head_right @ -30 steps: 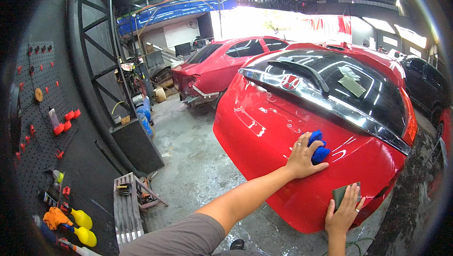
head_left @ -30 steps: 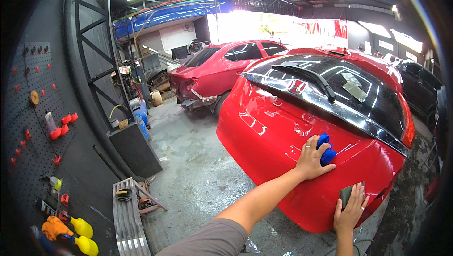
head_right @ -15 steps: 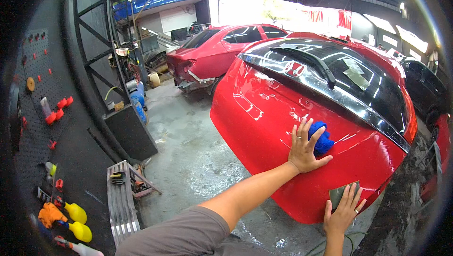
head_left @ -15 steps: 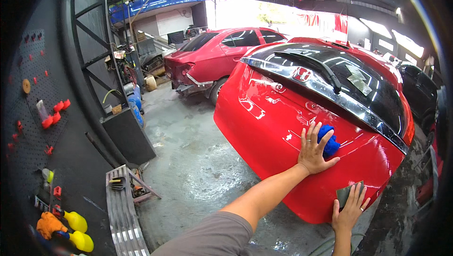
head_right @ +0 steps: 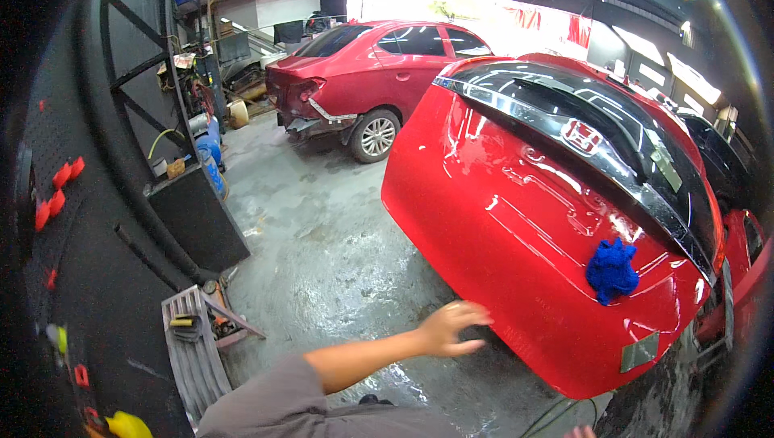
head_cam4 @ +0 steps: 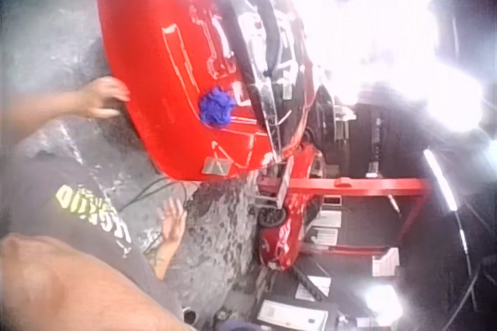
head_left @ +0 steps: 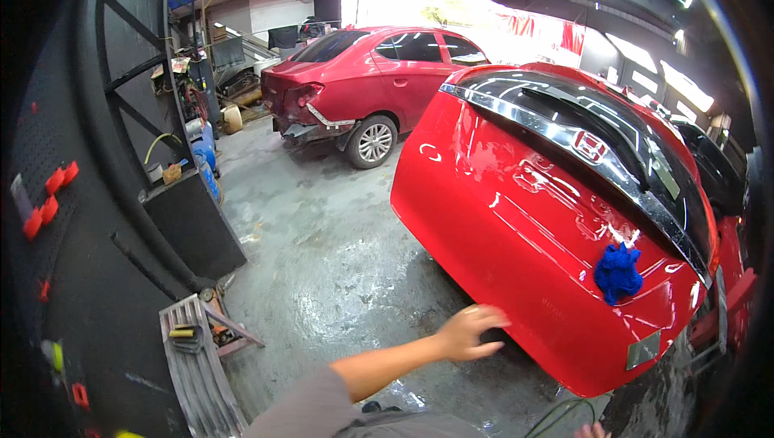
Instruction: The person uses a blue cloth and a small abrasive pad to rub the rear trunk lid of a red car. They repeatedly wipe the surface in circular and linear motions, occasionally dipping the cloth into a bucket of water to wet it before resuming polishing.
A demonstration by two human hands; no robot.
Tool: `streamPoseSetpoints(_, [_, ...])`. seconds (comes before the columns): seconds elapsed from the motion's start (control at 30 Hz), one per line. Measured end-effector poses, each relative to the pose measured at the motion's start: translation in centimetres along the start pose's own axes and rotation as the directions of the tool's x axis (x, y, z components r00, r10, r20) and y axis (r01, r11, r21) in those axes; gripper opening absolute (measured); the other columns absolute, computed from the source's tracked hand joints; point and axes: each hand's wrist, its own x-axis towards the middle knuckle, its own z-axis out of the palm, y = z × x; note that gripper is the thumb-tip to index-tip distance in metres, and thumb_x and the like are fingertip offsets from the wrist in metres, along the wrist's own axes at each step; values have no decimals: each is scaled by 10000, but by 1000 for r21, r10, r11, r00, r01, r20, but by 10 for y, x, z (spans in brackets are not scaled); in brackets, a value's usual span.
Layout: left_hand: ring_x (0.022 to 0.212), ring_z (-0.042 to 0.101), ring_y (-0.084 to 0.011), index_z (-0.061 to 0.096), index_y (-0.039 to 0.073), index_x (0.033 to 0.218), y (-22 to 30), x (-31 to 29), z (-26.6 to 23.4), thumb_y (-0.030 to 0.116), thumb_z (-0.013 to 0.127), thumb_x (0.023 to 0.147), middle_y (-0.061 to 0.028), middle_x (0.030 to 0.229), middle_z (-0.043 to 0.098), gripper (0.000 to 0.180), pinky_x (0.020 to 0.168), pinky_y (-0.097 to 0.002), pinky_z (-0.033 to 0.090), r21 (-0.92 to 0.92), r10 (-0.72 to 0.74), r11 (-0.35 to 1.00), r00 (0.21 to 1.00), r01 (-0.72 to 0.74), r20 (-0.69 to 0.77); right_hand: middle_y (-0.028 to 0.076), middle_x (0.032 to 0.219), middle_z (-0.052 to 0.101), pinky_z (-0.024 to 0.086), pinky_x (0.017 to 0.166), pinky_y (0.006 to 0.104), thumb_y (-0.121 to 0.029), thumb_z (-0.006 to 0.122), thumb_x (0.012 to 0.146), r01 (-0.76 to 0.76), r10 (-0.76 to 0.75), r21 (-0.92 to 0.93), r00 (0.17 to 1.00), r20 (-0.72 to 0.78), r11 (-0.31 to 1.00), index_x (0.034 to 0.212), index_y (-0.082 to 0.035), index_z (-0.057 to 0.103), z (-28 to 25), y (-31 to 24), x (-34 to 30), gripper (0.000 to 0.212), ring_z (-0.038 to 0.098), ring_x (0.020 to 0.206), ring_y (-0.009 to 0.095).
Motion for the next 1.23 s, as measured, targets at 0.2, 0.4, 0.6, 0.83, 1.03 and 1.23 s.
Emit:
streamPoseSetpoints(0.2, [1466, 605, -416, 650, 105, 1560, -92, -455, -143, 647, 672, 1038, -186, 1600, 636, 753, 1197, -549, 499, 473, -982, 1, -88, 881, 166, 283, 1593, 552, 383, 1237, 577, -646, 712, 958, -311, 602, -793, 794, 86, 523, 1611, 5, 496, 199, 108, 109, 948, 518, 1481, 446])
streamPoseSetpoints(0.4, [1400, 653, -440, 701, 96, 1506, -22, -563, -239, 694, 676, 1004, -228, 1467, 728, 781, 1110, -586, 562, 665, -944, -23, -235, 746, 230, 333, 1451, 657, 485, 1144, 593, -524, 695, 1014, 17, 611, -978, 778, 145, 210, 1503, 6, 621, 306, 213, 242, 725, 638, 1338, 495])
streamPoseSetpoints(0.6, [1462, 604, -445, 620, 40, 1574, -128, -445, -235, 621, 691, 1043, -268, 1590, 624, 790, 1234, -500, 473, 194, -967, 251, 236, 948, 100, 297, 1382, 731, 552, 1106, 532, -429, 737, 1015, 152, 334, -896, 891, 307, 418, 1443, 2, 682, 445, 261, 446, 609, 692, 1317, 454])
streamPoseSetpoints(0.83, [1372, 683, -372, 687, 105, 1508, -218, -328, -435, 406, 780, 1052, -230, 1479, 712, 554, 1152, -465, 537, 95, -926, 311, 324, 946, -196, 237, 1320, 791, 572, 1088, 490, -425, 760, 990, 148, 478, -890, 800, 364, 431, 1297, -48, 810, 735, 261, 588, 488, 749, 1251, 405])
streamPoseSetpoints(1.03, [1221, 754, -347, 741, 55, 1402, -246, -553, -559, 464, 775, 1003, -195, 1348, 780, 573, 1036, -462, 571, -402, -603, -342, -526, 850, -600, 254, 1336, 776, 554, 1129, 487, -530, 736, 988, 415, 375, -673, 597, 709, 612, 1310, -64, 803, 1028, 210, 704, 571, 721, 1288, 435])
streamPoseSetpoints(1.23, [1085, 769, -296, 823, 44, 1181, -195, -634, -497, 377, 779, 1021, -149, 1147, 831, 372, 977, -481, 570, -494, -430, -650, -815, 578, -388, 257, 1391, 755, 568, 1110, 474, -481, 796, 989, 373, 319, -573, 555, 768, 730, 1414, -28, 729, 1213, 95, 833, 625, 738, 1279, 407])
